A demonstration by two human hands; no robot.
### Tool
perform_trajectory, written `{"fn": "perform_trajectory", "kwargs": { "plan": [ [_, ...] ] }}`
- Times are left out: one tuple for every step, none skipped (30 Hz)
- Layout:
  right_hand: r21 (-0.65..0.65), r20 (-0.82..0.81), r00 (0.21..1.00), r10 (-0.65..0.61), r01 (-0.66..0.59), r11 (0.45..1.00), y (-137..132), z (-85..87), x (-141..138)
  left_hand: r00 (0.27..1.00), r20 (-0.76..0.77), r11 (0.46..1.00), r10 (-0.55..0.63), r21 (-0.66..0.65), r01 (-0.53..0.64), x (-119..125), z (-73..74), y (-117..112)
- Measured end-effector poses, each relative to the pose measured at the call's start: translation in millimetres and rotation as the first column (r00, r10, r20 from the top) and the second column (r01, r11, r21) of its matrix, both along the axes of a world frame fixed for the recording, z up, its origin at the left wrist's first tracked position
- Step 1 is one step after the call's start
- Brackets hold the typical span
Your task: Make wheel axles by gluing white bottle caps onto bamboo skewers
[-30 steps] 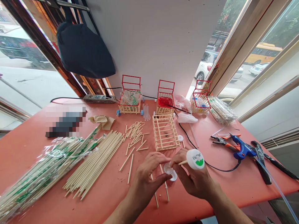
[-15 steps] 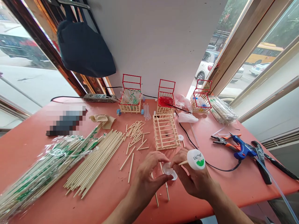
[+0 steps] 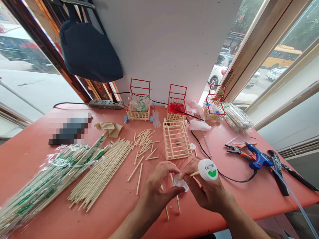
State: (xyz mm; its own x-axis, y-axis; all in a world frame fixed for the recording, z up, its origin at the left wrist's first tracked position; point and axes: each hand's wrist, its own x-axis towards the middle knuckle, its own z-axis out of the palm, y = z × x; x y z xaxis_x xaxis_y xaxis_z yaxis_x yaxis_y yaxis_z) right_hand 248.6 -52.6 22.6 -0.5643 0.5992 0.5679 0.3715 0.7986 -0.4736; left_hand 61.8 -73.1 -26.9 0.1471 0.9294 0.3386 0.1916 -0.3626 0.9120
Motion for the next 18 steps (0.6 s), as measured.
{"fn": "perform_trajectory", "kwargs": {
  "plan": [
    [-0.002,-0.005,1.000,0.002,-0.002,1.000,0.0,-0.4,0.1,1.000,-0.001,1.000,0.000,-0.002,0.000,0.0,0.3,0.1],
    [-0.004,-0.011,1.000,0.005,-0.005,1.000,0.1,-0.7,0.1,1.000,-0.002,1.000,0.000,-0.002,0.000,-0.1,0.6,0.2],
    [-0.006,-0.012,1.000,0.006,-0.006,1.000,0.1,-1.0,0.3,1.000,-0.002,1.000,0.001,-0.002,-0.001,-0.1,1.0,0.3],
    [-0.004,-0.012,1.000,0.002,-0.002,1.000,0.1,-1.2,0.4,1.000,-0.003,1.000,0.004,-0.001,-0.004,-0.1,1.3,0.5],
    [-0.001,-0.010,1.000,-0.003,0.003,1.000,0.1,-1.4,0.7,1.000,-0.003,1.000,0.006,0.004,-0.006,-0.1,1.6,0.6],
    [0.000,-0.007,1.000,-0.008,0.008,1.000,0.1,-1.5,1.0,1.000,-0.002,1.000,0.008,0.010,-0.008,-0.1,1.8,0.8],
    [-0.002,-0.005,1.000,-0.014,0.014,1.000,0.0,-1.7,1.3,1.000,-0.002,1.000,0.010,0.013,-0.010,-0.2,2.0,0.9],
    [-0.002,-0.003,1.000,-0.016,0.016,1.000,0.0,-1.7,1.6,1.000,-0.002,1.000,0.011,0.012,-0.011,-0.3,2.2,1.0],
    [-0.002,-0.004,1.000,-0.013,0.013,1.000,0.0,-1.8,1.7,1.000,-0.002,1.000,0.011,0.009,-0.011,-0.4,2.4,1.0],
    [0.000,-0.003,1.000,-0.008,0.008,1.000,0.0,-1.8,1.8,1.000,0.000,1.000,0.010,0.002,-0.010,-0.4,2.5,1.1],
    [0.004,-0.002,1.000,-0.006,0.006,1.000,0.0,-1.8,1.7,1.000,0.002,1.000,0.007,-0.005,-0.007,-0.4,2.7,1.1],
    [0.010,0.001,1.000,-0.006,0.006,1.000,0.0,-1.8,1.5,1.000,0.006,1.000,0.004,-0.012,-0.004,-0.4,2.8,1.1],
    [0.015,0.003,1.000,-0.007,0.007,1.000,-0.1,-1.8,1.3,1.000,0.010,1.000,0.001,-0.016,-0.001,-0.3,2.9,1.1],
    [0.016,0.002,1.000,-0.008,0.008,1.000,-0.1,-1.8,1.0,1.000,0.014,1.000,-0.002,-0.018,0.002,-0.2,2.9,1.1],
    [0.015,0.000,1.000,-0.009,0.009,1.000,-0.2,-1.8,0.7,1.000,0.017,1.000,-0.003,-0.019,0.004,-0.1,3.0,1.1],
    [0.015,-0.004,1.000,-0.008,0.008,1.000,-0.2,-1.7,0.5,1.000,0.019,1.000,-0.004,-0.021,0.004,0.0,3.0,1.2],
    [0.011,-0.007,1.000,-0.006,0.006,1.000,-0.2,-1.8,0.4,1.000,0.021,1.000,-0.003,-0.021,0.003,0.1,3.0,1.2],
    [0.009,-0.011,1.000,-0.006,0.006,1.000,-0.2,-1.9,0.4,1.000,0.023,1.000,-0.002,-0.021,0.003,0.2,3.0,1.2]
  ]
}}
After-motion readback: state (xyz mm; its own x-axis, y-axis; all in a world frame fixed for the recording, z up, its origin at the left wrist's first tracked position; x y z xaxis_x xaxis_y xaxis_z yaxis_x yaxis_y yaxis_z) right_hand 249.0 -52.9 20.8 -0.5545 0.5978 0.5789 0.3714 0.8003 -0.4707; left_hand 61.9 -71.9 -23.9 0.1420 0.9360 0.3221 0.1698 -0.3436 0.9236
